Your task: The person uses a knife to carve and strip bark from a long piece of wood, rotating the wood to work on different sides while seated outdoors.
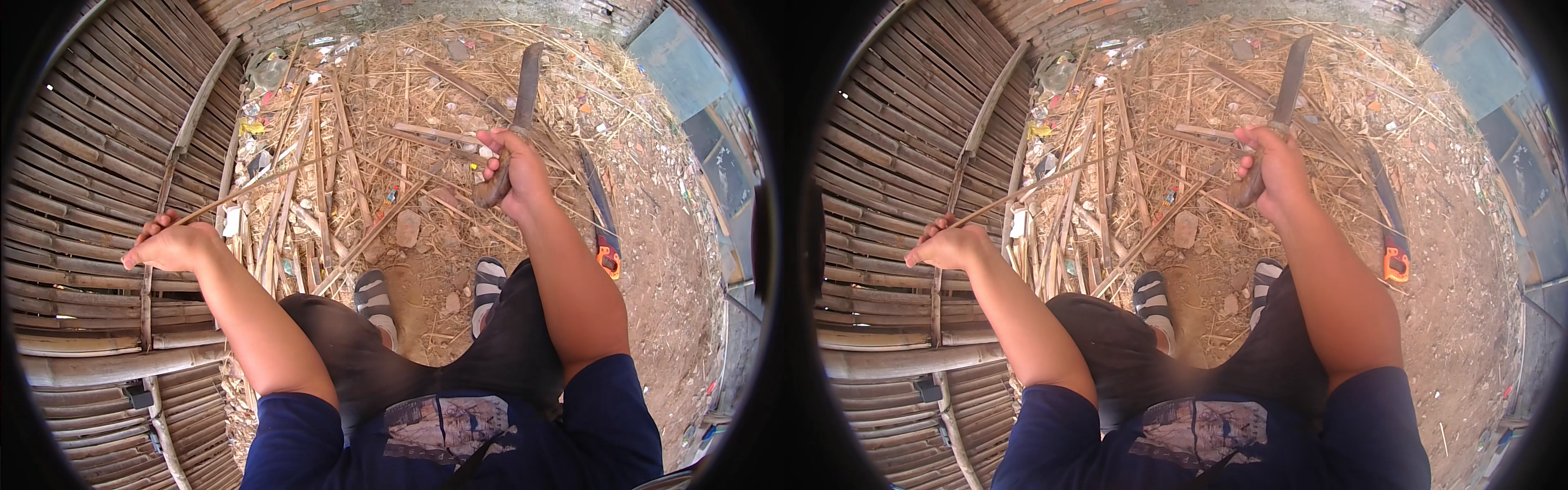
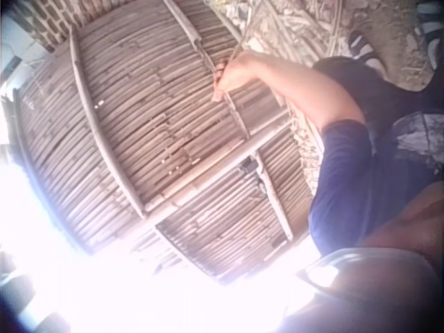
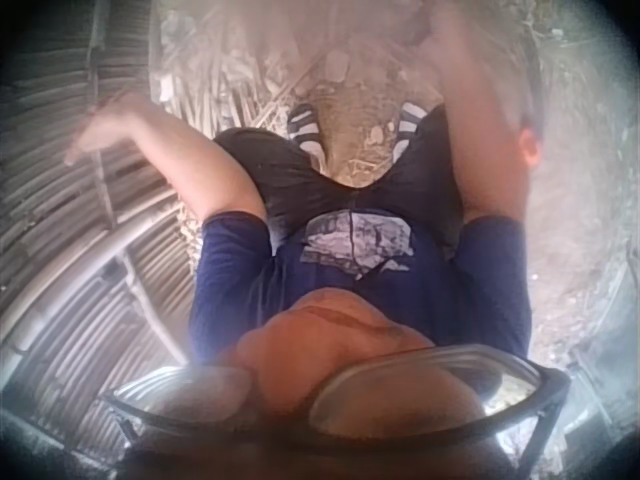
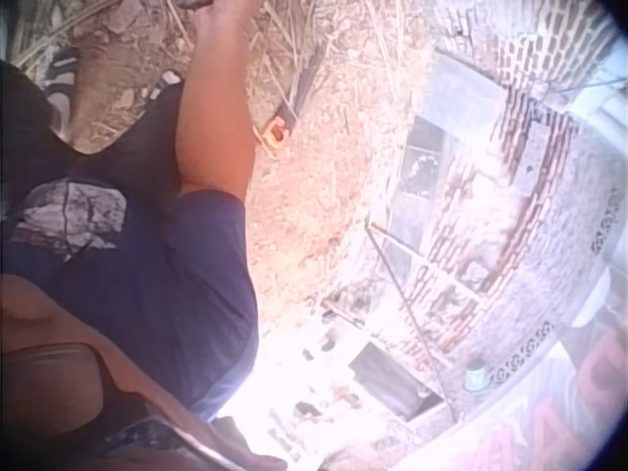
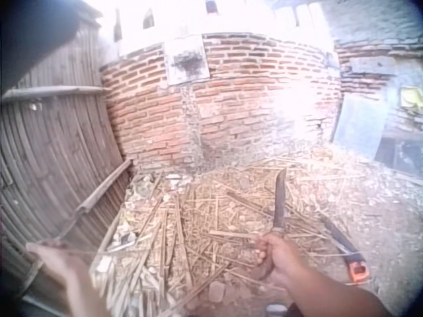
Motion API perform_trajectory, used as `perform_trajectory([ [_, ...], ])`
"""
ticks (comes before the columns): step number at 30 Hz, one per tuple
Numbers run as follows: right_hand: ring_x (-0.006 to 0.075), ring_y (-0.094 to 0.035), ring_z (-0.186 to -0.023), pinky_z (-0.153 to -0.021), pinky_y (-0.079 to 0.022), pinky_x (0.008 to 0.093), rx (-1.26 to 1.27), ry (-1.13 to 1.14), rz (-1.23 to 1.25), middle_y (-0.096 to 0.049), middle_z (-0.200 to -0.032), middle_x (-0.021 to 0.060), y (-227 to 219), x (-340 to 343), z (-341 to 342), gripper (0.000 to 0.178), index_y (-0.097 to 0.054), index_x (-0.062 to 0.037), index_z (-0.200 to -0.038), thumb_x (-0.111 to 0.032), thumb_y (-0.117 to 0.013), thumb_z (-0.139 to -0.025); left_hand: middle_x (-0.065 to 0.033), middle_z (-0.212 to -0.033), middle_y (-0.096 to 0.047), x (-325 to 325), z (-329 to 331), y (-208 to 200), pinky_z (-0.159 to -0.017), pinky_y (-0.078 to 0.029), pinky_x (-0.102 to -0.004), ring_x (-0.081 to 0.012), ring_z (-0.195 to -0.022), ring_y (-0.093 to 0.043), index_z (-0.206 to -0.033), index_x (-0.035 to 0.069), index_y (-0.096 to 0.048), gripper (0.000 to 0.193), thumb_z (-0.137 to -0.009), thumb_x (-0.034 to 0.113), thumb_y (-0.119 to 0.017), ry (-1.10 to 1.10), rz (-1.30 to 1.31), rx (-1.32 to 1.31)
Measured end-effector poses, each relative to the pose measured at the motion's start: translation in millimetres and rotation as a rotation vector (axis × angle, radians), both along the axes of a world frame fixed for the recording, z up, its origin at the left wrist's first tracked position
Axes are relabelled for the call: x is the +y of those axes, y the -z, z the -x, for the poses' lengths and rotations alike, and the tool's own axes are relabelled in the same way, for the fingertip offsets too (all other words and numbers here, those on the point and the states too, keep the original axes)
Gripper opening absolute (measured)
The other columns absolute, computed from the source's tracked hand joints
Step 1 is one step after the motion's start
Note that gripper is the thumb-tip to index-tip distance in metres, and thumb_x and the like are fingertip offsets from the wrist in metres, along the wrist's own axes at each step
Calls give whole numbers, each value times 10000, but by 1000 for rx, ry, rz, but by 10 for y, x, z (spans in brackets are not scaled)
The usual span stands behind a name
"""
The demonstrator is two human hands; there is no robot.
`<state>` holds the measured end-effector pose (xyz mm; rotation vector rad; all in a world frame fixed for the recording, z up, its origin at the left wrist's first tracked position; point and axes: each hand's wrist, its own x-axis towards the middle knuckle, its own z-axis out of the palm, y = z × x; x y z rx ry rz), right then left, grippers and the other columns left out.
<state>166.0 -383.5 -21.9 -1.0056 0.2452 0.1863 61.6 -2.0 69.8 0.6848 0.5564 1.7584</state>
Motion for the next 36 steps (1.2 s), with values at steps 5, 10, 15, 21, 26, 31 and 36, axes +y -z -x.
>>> perform_trajectory([
  [5, 122, -515, -649, -556, -478, 298, 4, -1, 10, -636, -1107, 127, -28, 4, 23, 320, -439, -65, -1147, -140, -647, -916, -33, -759, -411, 73, 7, 25, -618, -441, -290, -165, -649, -425, -868, 53, -382, 561, -1061, 576, -321, -83, -209, 46],
  [10, 120, -512, -649, -562, -479, 299, 12, 0, 13, -633, -1102, 119, -29, 0, 23, 311, -453, -65, -1143, -148, -649, -916, -71, -819, -467, 54, 61, -19, -669, -485, -313, -188, -703, -495, -920, 27, -384, 520, -1069, 524, -369, -115, -293, 53],
  [15, 119, -509, -647, -562, -479, 299, 8, -2, 22, -633, -1100, 114, -58, 10, 54, 309, -455, -64, -1146, -148, -646, -918, -83, -824, -488, -31, 176, -187, -715, -523, -332, -207, -729, -527, -926, 30, -392, 554, -1060, 564, -335, -179, -473, -83],
  [21, 117, -506, -641, -557, -474, 296, 19, -21, 13, -636, -1100, 117, -38, 15, 44, 301, -449, -66, -1137, -136, -645, -920, -205, -1180, -503, 129, -155, 342, -957, -493, -437, -294, -1069, -551, -1200, -12, -425, 566, -1054, 534, -383, -271, -574, 538],
  [26, 116, -506, -643, -555, -472, 294, 23, -22, -2, -643, -1098, 117, -53, 17, 57, 297, -447, -68, -1133, -136, -645, -921, -177, -1389, -365, 466, -331, 887, -1036, -438, -457, -325, -1260, -460, -1486, 87, -199, 690, -988, 361, -589, 126, 161, 540],
  [31, 116, -506, -644, -556, -472, 293, 21, -16, -25, -646, -1100, 115, -24, -14, 25, 294, -448, -72, -1128, -134, -646, -920, -171, -1418, -341, 479, -271, 854, -1032, -444, -457, -322, -1284, -446, -1501, 104, -177, 704, -980, 335, -591, 63, 93, 547],
  [36, 114, -504, -644, -563, -474, 294, 29, -21, -20, -649, -1091, 114, -61, 4, 28, 286, -451, -68, -1121, -138, -643, -921, -197, -1425, -339, 456, -191, 636, -1044, -427, -444, -328, -1289, -434, -1485, 47, -195, 666, -990, 300, -562, -32, -191, 436],
])
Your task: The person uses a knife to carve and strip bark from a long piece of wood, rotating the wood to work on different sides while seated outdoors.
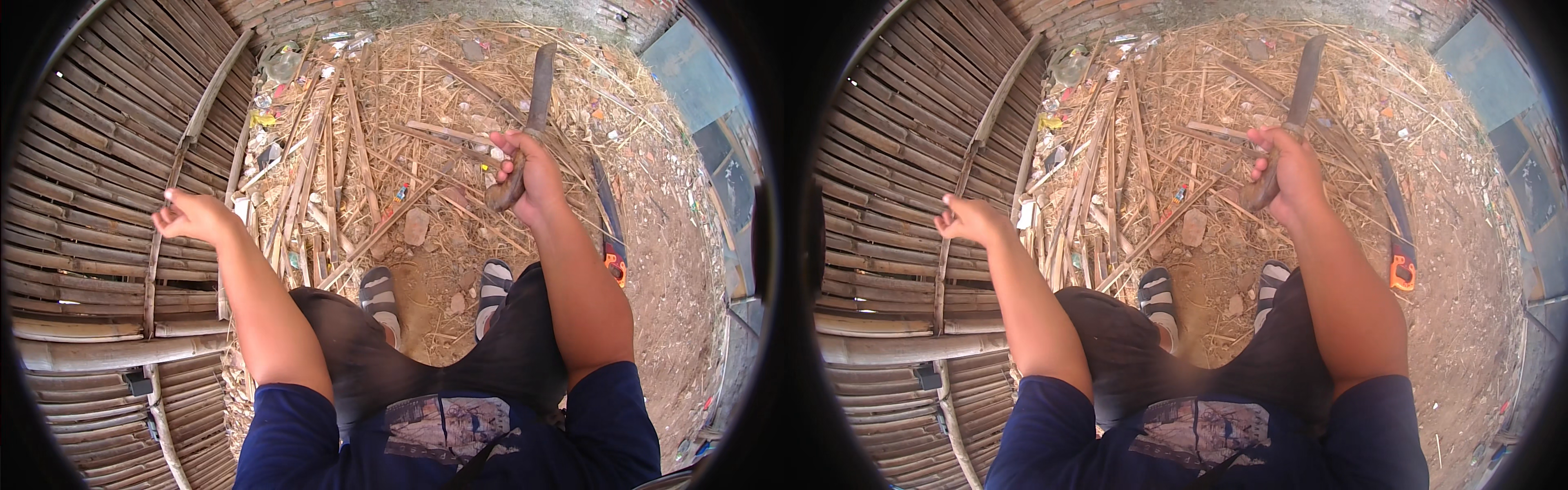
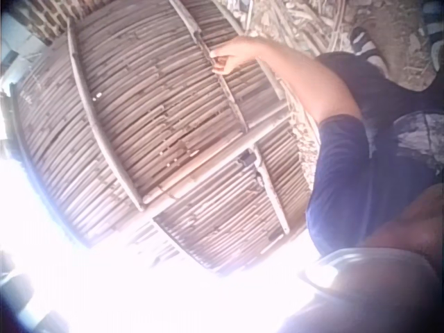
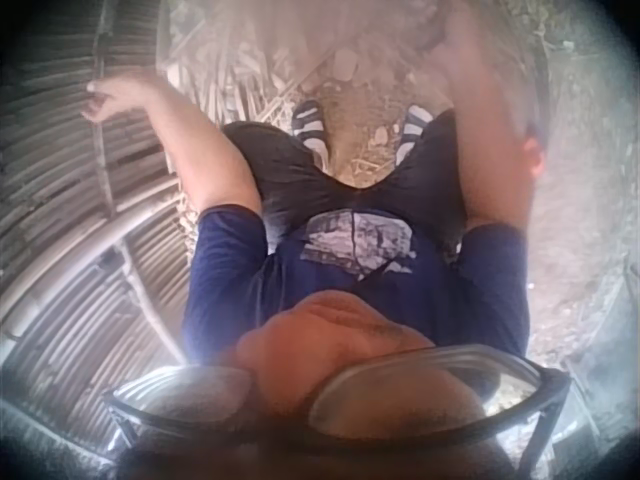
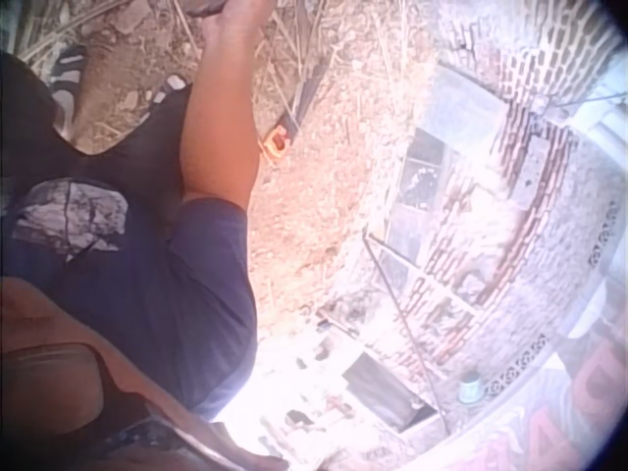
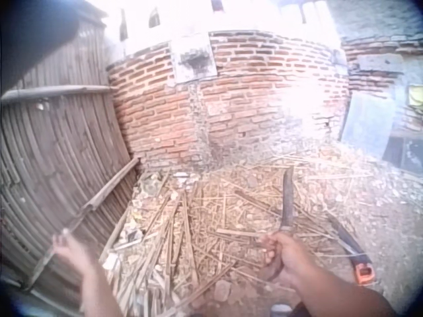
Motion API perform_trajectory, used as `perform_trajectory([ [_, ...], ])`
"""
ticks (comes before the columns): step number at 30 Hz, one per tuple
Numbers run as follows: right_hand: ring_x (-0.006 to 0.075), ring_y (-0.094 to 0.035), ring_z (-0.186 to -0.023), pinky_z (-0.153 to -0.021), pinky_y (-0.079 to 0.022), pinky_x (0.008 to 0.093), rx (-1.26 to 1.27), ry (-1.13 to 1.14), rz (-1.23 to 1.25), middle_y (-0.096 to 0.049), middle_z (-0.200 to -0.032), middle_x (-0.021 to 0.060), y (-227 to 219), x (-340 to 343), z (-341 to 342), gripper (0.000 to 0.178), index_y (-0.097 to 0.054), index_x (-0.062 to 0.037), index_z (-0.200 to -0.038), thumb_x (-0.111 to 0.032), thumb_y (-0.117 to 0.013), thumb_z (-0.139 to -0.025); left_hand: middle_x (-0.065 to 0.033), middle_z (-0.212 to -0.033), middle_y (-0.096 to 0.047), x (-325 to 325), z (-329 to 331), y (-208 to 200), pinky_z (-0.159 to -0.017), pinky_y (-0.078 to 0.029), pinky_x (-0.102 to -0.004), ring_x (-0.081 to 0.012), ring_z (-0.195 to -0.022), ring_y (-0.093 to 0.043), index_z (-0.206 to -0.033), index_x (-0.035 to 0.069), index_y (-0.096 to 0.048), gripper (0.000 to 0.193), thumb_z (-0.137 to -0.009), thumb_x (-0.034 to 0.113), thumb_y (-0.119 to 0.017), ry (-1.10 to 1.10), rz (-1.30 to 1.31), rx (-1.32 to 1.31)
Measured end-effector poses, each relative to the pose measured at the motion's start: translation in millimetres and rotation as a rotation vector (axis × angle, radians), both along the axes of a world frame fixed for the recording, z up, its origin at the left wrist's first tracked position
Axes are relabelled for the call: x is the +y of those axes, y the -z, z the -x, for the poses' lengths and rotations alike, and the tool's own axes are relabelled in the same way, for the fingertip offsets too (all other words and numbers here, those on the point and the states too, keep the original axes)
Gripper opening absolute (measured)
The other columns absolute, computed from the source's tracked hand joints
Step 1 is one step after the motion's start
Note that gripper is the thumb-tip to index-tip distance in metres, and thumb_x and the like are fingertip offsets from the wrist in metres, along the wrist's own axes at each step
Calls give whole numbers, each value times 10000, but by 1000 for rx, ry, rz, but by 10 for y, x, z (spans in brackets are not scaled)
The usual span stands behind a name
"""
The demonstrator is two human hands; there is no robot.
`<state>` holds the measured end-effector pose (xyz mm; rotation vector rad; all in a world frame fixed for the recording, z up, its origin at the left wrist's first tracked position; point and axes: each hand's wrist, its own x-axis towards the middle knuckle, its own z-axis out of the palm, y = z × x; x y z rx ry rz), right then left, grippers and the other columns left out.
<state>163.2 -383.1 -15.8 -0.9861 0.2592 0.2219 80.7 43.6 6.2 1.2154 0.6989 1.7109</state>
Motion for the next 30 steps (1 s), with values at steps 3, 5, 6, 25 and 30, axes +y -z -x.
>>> perform_trajectory([
  [3, 108, -502, -646, -571, -476, 295, -10, 2, 23, -655, -1085, 111, 26, -37, 15, 273, -454, -68, -1104, -140, -642, -920, -249, -1421, -360, -484, 201, -610, -1083, -390, -490, -342, -1287, -432, -1468, 26, -221, 631, -984, 281, -536, -14, -162, -32],
  [5, 101, -500, -642, -577, -477, 292, 3, -1, 5, -659, -1082, 110, 8, -46, 19, 265, -469, -64, -1111, -138, -636, -919, -197, -1365, -417, -731, 322, -955, -1056, -416, -452, -311, -1234, -476, -1410, 24, -272, 545, -979, 232, -532, 22, -213, -214],
  [6, 98, -499, -640, -580, -477, 290, 11, -6, -4, -661, -1081, 109, 5, -39, 18, 262, -476, -62, -1114, -137, -633, -918, -191, -1333, -442, -716, 363, -1020, -1047, -424, -443, -294, -1205, -499, -1397, 19, -280, 528, -986, 231, -534, 0, -281, -239],
  [25, 56, -503, -624, -552, -459, 216, -15, -28, 101, -658, -1091, 88, 58, -235, 144, 310, -483, -64, -1137, -175, -676, -921, -278, -1275, -560, 167, 2694, 3637, -1030, -439, -487, -431, -1221, -539, -1305, -11, -540, 507, -903, 261, -688, 490, 99, 1526],
  [30, 52, -499, -624, -556, -452, 217, -14, -59, 101, -660, -1073, 75, 65, -12, 82, 289, -489, -75, -1127, -165, -673, -923, -231, -1390, -481, 153, 3512, 4680, -1077, -435, -505, -453, -1243, -519, -1419, 115, -443, 436, -1003, 240, -480, 547, 243, 1833],
])
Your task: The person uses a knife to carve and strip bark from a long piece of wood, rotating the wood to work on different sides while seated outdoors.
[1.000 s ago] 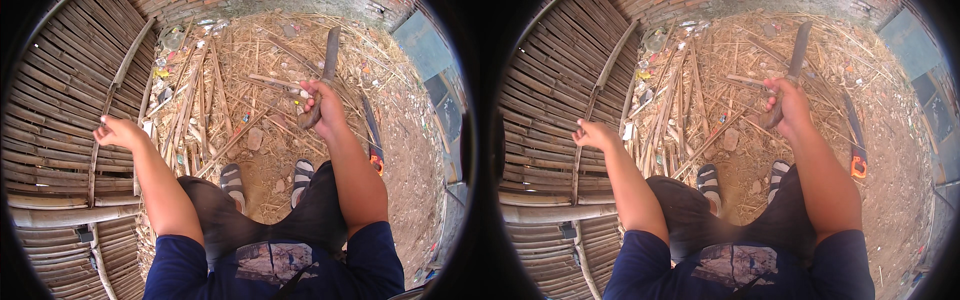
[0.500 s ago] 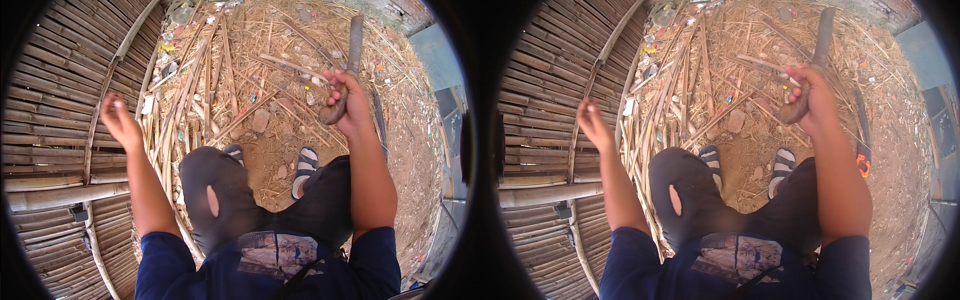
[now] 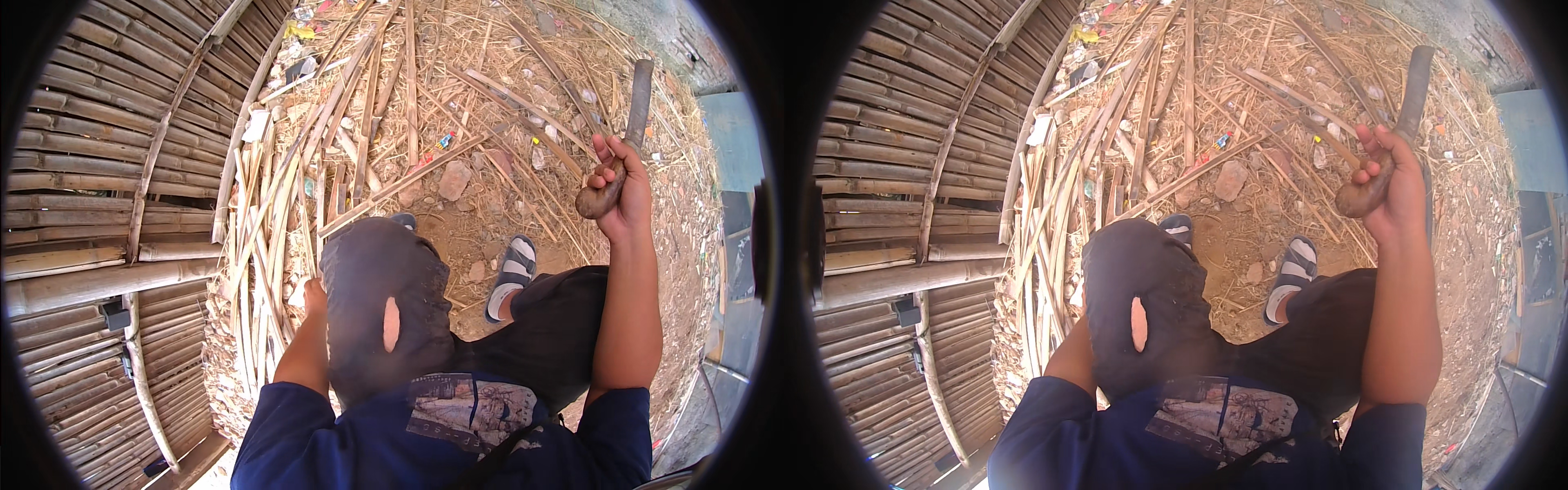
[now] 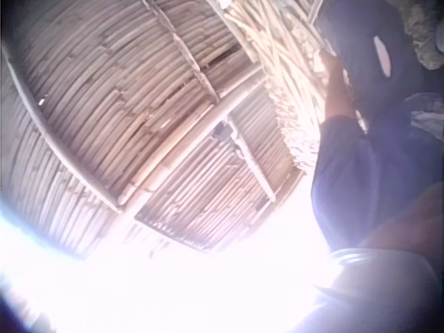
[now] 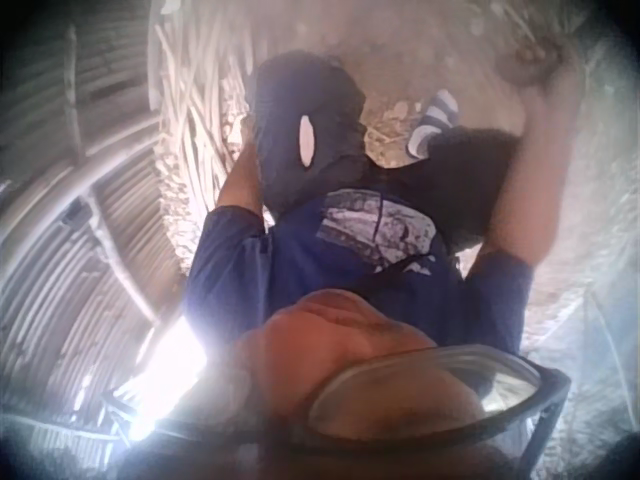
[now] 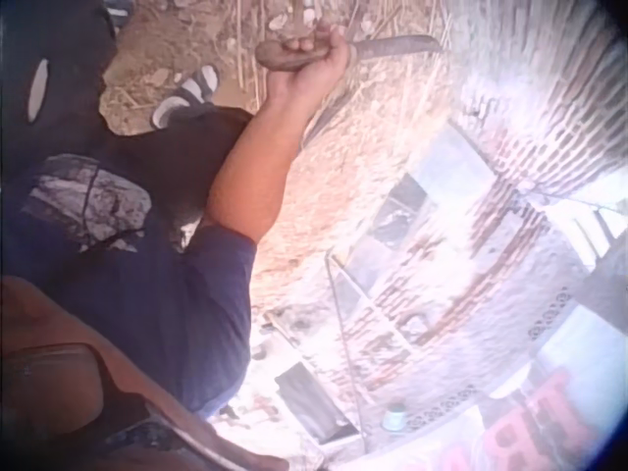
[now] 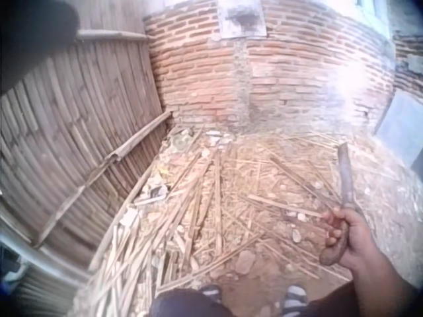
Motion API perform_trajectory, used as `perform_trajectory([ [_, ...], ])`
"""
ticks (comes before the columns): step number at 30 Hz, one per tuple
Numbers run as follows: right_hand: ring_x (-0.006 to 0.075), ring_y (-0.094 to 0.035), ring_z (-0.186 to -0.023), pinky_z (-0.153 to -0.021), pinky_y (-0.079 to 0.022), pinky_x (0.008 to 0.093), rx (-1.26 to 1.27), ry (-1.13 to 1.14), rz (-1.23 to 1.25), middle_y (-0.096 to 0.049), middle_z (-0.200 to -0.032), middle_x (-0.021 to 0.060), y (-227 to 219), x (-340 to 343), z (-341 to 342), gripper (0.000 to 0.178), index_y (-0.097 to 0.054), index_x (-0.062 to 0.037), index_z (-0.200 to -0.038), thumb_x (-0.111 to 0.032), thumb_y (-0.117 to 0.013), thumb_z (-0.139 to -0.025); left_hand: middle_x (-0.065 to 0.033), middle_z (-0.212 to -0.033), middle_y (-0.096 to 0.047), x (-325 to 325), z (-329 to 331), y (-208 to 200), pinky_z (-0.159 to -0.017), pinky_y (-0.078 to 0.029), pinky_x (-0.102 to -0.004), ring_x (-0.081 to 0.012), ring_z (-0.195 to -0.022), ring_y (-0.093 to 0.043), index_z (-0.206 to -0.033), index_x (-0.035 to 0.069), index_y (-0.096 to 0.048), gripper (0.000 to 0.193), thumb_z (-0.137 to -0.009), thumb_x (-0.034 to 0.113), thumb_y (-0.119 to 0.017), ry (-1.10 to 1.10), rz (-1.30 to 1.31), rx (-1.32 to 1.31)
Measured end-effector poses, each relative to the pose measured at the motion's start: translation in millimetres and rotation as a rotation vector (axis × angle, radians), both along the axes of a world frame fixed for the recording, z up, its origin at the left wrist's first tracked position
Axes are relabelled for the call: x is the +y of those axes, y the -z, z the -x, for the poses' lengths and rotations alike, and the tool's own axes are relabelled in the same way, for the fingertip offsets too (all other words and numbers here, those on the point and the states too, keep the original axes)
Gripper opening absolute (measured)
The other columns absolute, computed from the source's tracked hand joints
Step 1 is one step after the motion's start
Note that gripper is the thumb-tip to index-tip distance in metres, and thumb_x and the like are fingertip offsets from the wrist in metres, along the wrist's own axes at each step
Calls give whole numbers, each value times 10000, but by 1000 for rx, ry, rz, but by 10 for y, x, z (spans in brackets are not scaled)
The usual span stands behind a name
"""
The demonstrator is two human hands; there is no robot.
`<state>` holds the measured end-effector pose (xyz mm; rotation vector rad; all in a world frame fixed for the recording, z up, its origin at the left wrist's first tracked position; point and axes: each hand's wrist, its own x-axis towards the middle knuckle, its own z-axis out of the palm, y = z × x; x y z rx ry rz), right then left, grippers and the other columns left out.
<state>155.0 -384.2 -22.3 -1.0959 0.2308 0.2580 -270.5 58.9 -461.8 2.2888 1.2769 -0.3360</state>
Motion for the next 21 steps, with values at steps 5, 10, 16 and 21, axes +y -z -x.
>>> perform_trajectory([
  [5, 58, -500, -627, -561, -449, 222, -2, 35, 70, -657, -1057, 75, 61, 40, 70, 283, -486, -80, -1117, -159, -674, -921, -236, -1382, -484, -473, -539, -473, -1029, -459, -555, -456, -1210, -545, -1463, 179, -361, 420, -1061, 241, -256, -434, 116, 26],
  [10, 39, -518, -574, -504, -463, 209, 28, -5, 75, -691, -1054, 79, 52, 434, 50, 213, -527, -81, -1079, -163, -664, -938, -268, -1354, -502, -17, 118, 438, -954, -507, -556, -463, -1160, -579, -1431, 177, -363, 382, -1064, 234, -278, -165, -94, 113],
  [16, 40, -510, -572, -503, -461, 212, 41, -23, 97, -689, -1049, 72, 39, 590, 129, 221, -528, -81, -1076, -169, -672, -934, -230, -1272, -580, -32, 110, 475, -898, -544, -518, -421, -1100, -627, -1371, 158, -454, 342, -1045, 183, -355, -122, -46, 158],
  [21, 41, -507, -573, -504, -460, 213, 53, -20, 114, -686, -1049, 71, 10, 673, 170, 234, -529, -73, -1090, -170, -672, -933, -180, -1251, -606, -152, 142, 261, -837, -553, -499, -386, -1044, -652, -1284, 162, -559, 291, -1040, 186, -403, -143, -78, 18],
])
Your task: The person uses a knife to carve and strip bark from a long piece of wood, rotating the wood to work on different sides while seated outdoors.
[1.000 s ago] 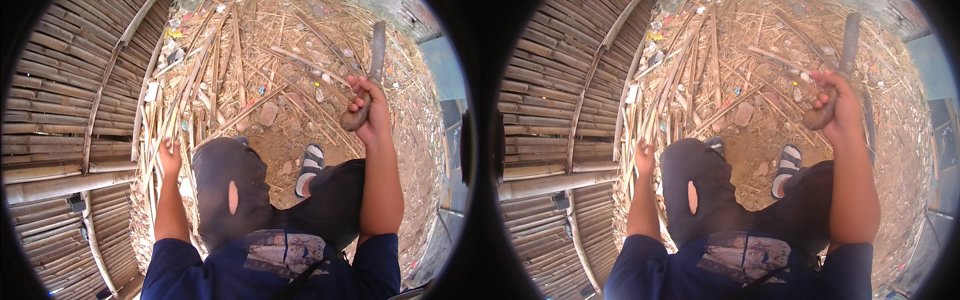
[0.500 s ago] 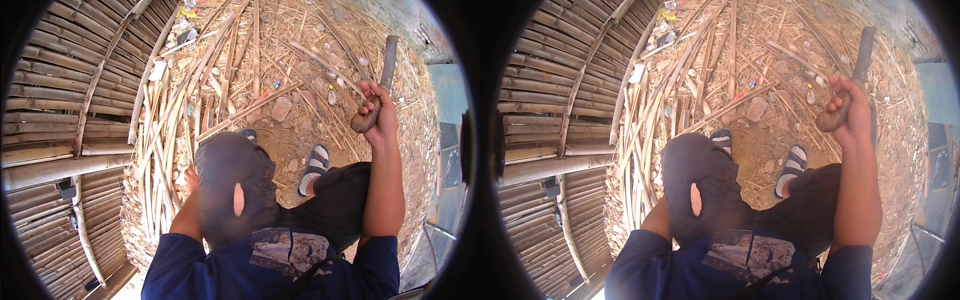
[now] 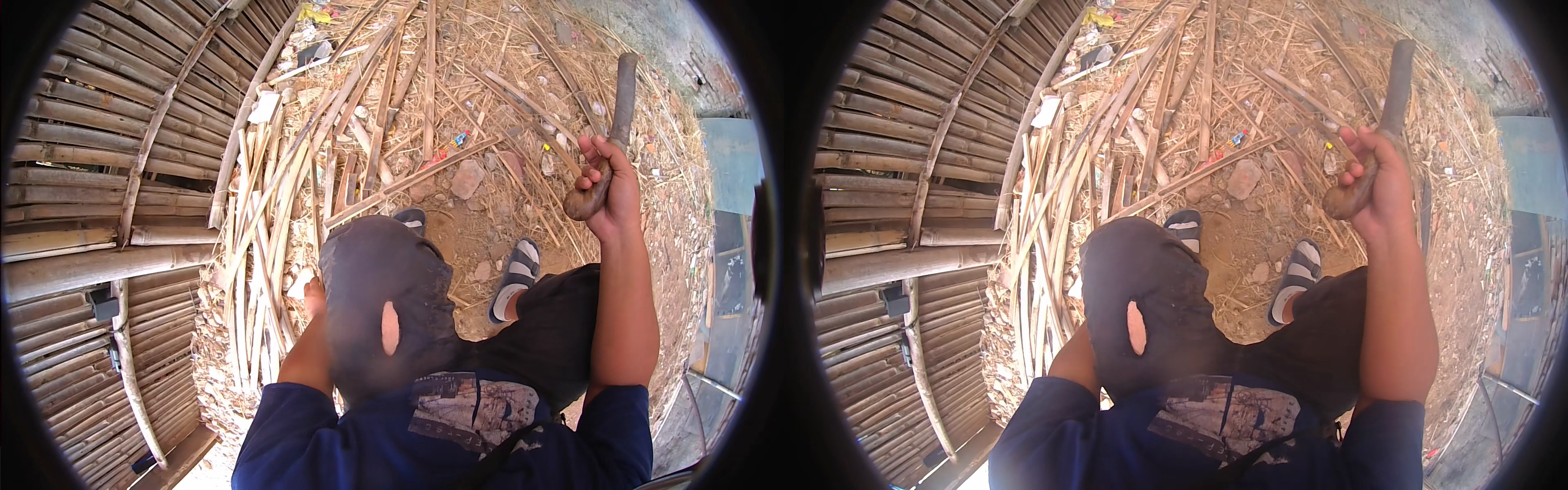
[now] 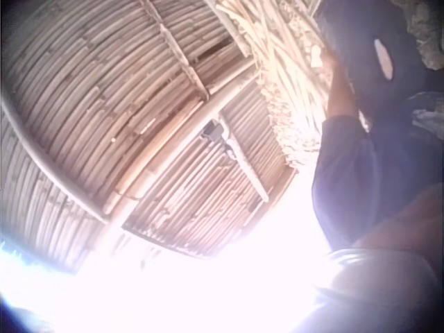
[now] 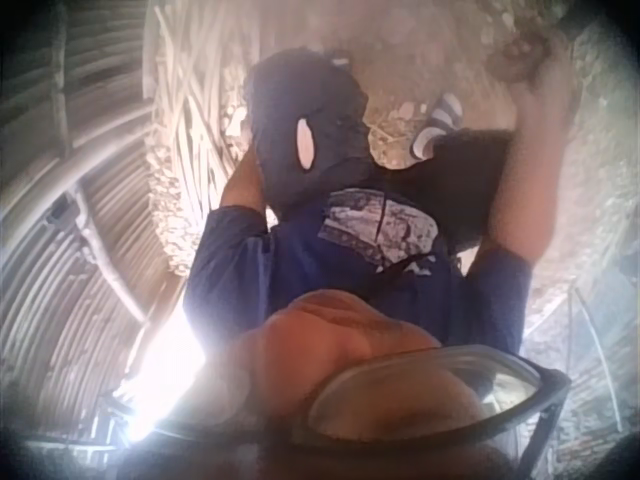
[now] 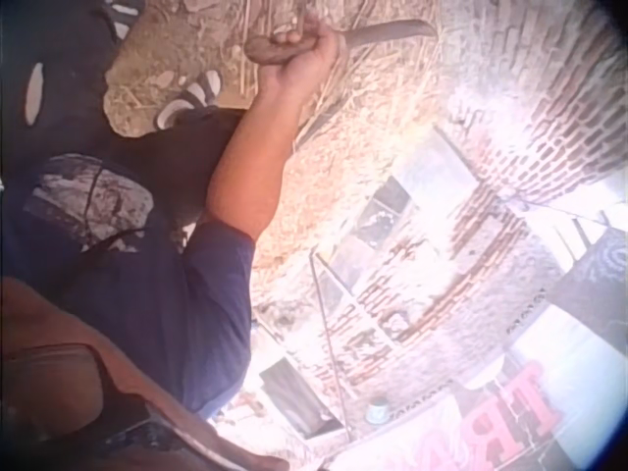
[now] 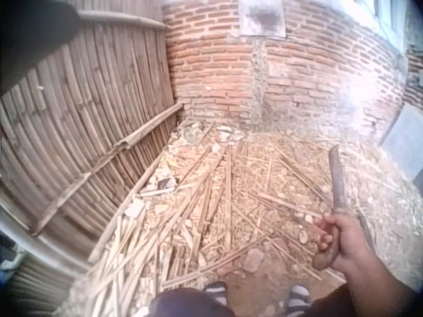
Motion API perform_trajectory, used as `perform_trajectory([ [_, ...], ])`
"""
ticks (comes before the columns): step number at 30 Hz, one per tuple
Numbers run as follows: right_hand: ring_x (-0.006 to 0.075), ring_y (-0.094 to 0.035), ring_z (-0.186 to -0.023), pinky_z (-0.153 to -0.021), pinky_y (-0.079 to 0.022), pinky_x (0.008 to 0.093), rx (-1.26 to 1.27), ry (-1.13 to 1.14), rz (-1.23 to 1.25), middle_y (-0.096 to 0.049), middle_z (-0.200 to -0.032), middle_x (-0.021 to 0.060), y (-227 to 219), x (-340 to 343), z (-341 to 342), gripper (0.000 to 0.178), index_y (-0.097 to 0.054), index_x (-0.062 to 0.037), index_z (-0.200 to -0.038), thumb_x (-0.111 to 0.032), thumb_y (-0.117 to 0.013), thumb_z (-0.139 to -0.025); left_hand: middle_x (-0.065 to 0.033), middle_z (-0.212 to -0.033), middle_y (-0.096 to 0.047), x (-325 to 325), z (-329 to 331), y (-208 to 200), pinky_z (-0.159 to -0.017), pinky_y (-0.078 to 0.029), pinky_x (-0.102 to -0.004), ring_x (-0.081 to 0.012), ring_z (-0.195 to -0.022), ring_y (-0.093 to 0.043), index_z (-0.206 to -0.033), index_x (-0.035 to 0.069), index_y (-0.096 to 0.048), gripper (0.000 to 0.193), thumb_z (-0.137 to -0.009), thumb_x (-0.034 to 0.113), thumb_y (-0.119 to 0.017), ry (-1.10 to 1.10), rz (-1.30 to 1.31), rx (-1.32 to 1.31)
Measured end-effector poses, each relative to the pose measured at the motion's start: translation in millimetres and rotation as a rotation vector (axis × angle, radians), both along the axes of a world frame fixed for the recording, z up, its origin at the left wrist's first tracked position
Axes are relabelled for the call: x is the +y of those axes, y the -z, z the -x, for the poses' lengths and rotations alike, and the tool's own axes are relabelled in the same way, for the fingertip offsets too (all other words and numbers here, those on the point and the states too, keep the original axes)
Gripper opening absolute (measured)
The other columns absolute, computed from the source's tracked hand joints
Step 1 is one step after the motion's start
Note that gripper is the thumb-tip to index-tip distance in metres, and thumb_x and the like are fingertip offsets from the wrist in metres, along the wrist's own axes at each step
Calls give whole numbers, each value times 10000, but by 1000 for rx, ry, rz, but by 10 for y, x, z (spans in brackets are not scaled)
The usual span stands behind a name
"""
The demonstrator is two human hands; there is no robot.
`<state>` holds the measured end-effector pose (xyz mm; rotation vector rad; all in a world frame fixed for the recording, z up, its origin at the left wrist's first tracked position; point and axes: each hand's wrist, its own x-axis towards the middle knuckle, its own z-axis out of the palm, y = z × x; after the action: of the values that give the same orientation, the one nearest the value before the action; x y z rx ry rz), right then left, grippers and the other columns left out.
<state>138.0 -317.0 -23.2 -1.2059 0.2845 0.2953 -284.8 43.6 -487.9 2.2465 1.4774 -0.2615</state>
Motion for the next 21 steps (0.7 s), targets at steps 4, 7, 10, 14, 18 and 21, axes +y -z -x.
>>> perform_trajectory([
  [4, 41, -507, -576, -506, -460, 213, 4, -9, -16, -686, -1042, 64, -11, 26, 20, 238, -531, -79, -1095, -174, -674, -931, -157, -1206, -623, -26, 36, -316, -791, -555, -479, -371, -974, -663, -1257, 170, -580, 258, -1005, 182, -524, 43, -88, -105],
  [7, 43, -505, -573, -506, -459, 214, 4, -27, -18, -683, -1037, 64, -35, 59, 38, 241, -530, -85, -1100, -174, -675, -929, -147, -1120, -649, -25, 21, -575, -754, -551, -468, -363, -917, -668, -1226, 155, -591, 278, -953, 169, -638, 48, -127, -245],
  [10, 59, -494, -610, -554, -457, 234, 0, -70, -2, -671, -1059, 54, -37, 38, 51, 284, -515, -86, -1141, -189, -662, -921, -140, -1007, -670, 0, -57, -950, -717, -543, -448, -345, -849, -669, -1176, 115, -609, 263, -930, 167, -686, 102, -171, -423],
  [14, 67, -491, -635, -585, -458, 253, -2, -93, 2, -664, -1057, 53, -80, 17, 104, 319, -511, -84, -1169, -198, -658, -910, -132, -913, -673, -38, -363, -1717, -680, -531, -406, -300, -765, -656, -1101, 48, -632, 226, -924, 171, -702, 178, -222, -556],
  [18, 82, -493, -623, -578, -455, 260, -25, -136, -7, -659, -1034, 71, -55, -2, 90, 312, -508, -88, -1152, -197, -662, -904, -118, -871, -674, 108, -619, -2341, -608, -524, -341, -188, -688, -633, -1057, -14, -642, 201, -931, 129, -706, 234, -186, -688],
  [21, 94, -493, -603, -550, -457, 264, -78, -176, 38, -653, -1014, 91, -93, 38, 148, 296, -496, -86, -1107, -199, -674, -900, -105, -820, -668, 209, -869, -2931, -551, -502, -293, -129, -626, -611, -1064, -38, -641, 188, -939, 92, -693, 251, -101, -675],
])
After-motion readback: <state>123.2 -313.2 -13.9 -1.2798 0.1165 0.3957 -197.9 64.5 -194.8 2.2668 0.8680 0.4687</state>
